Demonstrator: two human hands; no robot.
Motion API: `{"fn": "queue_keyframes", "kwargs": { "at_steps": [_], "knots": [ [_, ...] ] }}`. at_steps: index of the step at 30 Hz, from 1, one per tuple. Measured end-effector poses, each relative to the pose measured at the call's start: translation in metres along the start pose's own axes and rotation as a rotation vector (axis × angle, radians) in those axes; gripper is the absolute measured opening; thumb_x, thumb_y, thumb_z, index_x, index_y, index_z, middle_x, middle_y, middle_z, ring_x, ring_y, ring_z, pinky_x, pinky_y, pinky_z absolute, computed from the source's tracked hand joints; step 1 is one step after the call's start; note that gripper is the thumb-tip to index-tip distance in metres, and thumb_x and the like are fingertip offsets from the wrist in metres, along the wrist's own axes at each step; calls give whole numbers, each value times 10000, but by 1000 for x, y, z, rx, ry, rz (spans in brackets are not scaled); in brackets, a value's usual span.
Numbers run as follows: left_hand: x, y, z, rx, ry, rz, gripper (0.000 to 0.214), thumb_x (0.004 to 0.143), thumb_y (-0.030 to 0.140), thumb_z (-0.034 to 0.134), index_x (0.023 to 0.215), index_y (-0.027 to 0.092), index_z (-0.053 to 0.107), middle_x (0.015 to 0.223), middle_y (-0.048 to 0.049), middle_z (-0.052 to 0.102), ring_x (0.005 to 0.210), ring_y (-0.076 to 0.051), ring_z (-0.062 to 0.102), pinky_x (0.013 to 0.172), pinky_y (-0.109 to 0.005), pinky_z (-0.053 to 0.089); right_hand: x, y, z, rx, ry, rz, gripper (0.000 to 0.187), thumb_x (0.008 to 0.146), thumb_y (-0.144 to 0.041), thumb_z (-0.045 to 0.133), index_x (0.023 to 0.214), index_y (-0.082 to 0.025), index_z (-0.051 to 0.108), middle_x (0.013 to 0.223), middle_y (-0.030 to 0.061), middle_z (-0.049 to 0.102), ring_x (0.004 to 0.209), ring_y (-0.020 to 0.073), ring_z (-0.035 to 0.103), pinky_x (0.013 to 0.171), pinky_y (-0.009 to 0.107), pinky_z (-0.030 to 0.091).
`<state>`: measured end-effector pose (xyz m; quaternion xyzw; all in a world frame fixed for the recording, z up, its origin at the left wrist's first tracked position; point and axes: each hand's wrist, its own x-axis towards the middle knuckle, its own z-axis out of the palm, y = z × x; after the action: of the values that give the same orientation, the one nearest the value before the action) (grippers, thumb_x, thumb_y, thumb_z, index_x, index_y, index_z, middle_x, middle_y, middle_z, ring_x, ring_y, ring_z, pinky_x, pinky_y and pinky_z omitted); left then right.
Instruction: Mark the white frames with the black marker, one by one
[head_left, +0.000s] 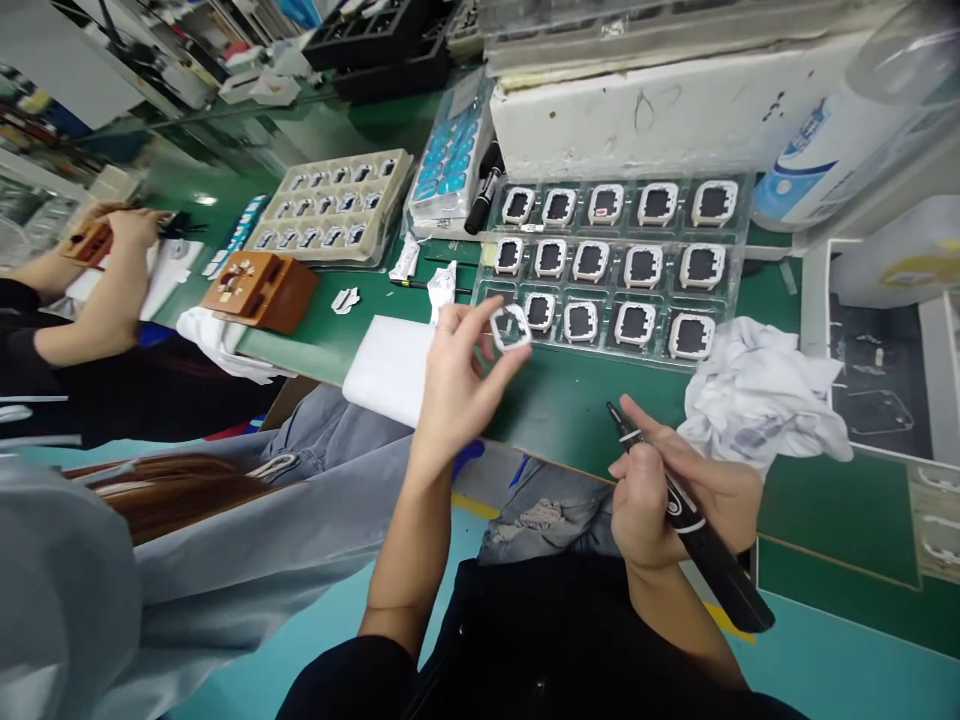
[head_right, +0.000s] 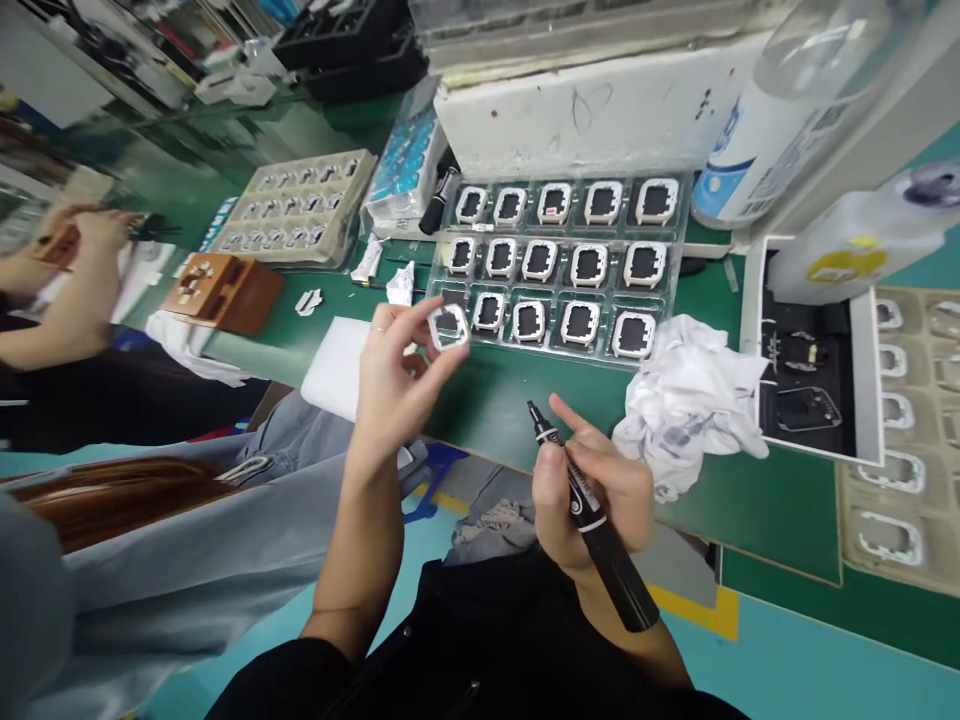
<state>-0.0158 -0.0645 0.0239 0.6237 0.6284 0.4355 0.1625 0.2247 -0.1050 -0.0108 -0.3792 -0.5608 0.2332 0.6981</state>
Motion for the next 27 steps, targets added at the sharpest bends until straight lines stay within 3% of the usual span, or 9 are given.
{"fn": "queue_keyframes", "kwargs": {
  "at_steps": [2,5,7,10,17,21,24,27],
  "knots": [
    [21,-18,-9,153,-29,32,646,1108,609,894,1640,272,753,1275,-97,663,1021,-260,701,1042,-449,682,4,-1,6,66,29,-59,340,1188,-286,848,886,-248,696,693,-75,634,509,142,591,956,624,877],
    [42,-36,-16,371,-186,53,552,1167,455,773,1657,208,716,1361,-157,677,1204,-351,722,1230,-565,643,5,-1,9,74,36,-53,312,1168,-276,860,894,-247,714,684,-59,640,525,170,632,921,615,881],
    [48,-39,-16,480,-263,62,521,1178,361,688,1664,176,695,1412,-195,684,1309,-395,704,1289,-618,615,3,-1,9,57,64,-41,296,1156,-293,883,911,-247,724,693,-49,649,548,192,666,915,624,881],
    [50,-35,-13,566,-279,60,534,1180,317,625,1678,128,667,1480,-246,681,1374,-438,685,1313,-684,589,1,1,9,62,84,-52,289,1133,-265,914,923,-243,717,718,-44,670,575,197,694,916,615,882],
    [51,1,10,613,-166,33,381,1171,194,613,1528,111,717,1495,-263,706,1422,-435,689,1319,-655,578,8,-2,10,-19,93,-76,365,1132,-355,899,834,-246,717,656,-25,669,590,282,795,739,544,859],
    [59,36,31,684,-286,20,251,1232,275,636,1351,104,775,1490,-271,738,1458,-428,718,1302,-564,599,7,3,3,-79,29,-14,452,1136,-372,889,737,-253,715,638,17,672,669,340,864,618,428,781],
    [67,55,38,750,-359,-33,259,1232,302,690,1375,102,771,1535,-268,753,1517,-419,716,1281,-522,614,4,8,-1,-87,55,4,422,1113,-395,940,773,-241,743,645,9,686,596,298,806,636,449,796],
    [75,63,38,769,-356,-80,269,1191,292,786,1399,125,758,1514,-253,782,1517,-403,734,1242,-499,635,3,10,1,-60,69,-21,356,1078,-322,964,801,-242,754,671,-4,718,505,243,717,657,470,819]
  ]
}}
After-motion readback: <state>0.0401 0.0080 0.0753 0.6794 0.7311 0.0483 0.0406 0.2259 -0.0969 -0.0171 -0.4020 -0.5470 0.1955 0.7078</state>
